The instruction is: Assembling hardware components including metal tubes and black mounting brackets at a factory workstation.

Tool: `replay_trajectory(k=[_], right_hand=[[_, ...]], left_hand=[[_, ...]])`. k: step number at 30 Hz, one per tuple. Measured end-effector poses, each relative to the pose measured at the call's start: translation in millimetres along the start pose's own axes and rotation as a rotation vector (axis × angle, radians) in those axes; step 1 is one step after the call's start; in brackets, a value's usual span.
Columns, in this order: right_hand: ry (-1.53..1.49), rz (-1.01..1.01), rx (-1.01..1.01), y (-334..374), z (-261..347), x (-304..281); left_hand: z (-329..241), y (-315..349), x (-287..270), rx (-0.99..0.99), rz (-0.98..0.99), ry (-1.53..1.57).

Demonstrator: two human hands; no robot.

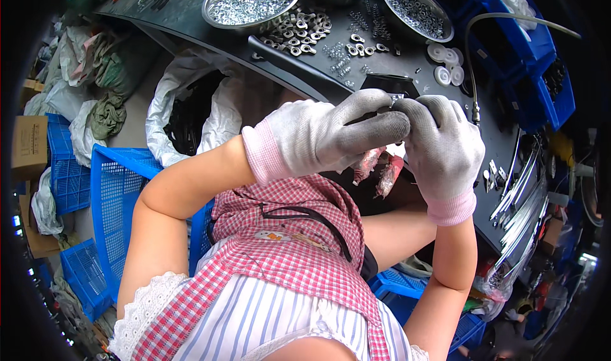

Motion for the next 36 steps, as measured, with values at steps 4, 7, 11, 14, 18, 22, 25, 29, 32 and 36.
replay_trajectory(k=[4, 7, 11, 14, 18, 22, 25, 29, 32, 36], right_hand=[[0.121, -0.009, 0.014, 2.7, 5.2, -9.3], [0.139, -0.029, -0.069, 5.3, 1.7, -12.0], [0.180, -0.018, -0.082, 4.0, 0.4, -9.6], [0.085, 0.030, -0.076, 4.2, -4.7, -14.4], [-0.162, -0.010, -0.035, 8.6, -16.3, -12.1], [-0.774, -0.190, 0.544, 35.4, -17.3, -6.2], [-1.160, -0.275, 0.771, 44.9, 1.7, 10.5], [-1.374, -0.183, 0.961, 52.3, 14.2, 10.2], [-1.439, -0.326, 1.015, 51.9, 23.7, 8.7], [-1.455, -0.564, 0.989, 52.9, 34.0, 19.5]], left_hand=[[1.7, -5.4, 4.1, 0.078, -0.064, 0.049], [-2.7, -8.8, 1.1, 0.053, -0.075, 0.123], [-1.9, -8.8, 3.8, -0.009, 0.009, 0.146], [-11.4, -14.6, -3.6, -0.021, -0.019, 0.173], [-15.6, -19.6, -7.3, -0.071, 0.094, 0.093], [-16.9, -20.5, 4.5, -0.065, 0.019, 0.174], [-20.1, -20.4, 17.0, -0.048, -0.092, 0.188], [-30.5, -21.3, 28.8, -0.084, -0.008, 0.077], [-37.2, -23.5, 33.5, -0.043, -0.065, 0.021], [-43.7, -24.0, 43.9, 0.020, -0.173, 0.054]])
Point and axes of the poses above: each hand's wrist, its own y-axis away from the middle knuckle, its own x-axis out of the palm, z = x × y, the point moved 1 cm from there along -y, towards the middle knuckle, and after that the axes turned 4 degrees about z, right-handed, at the moved point
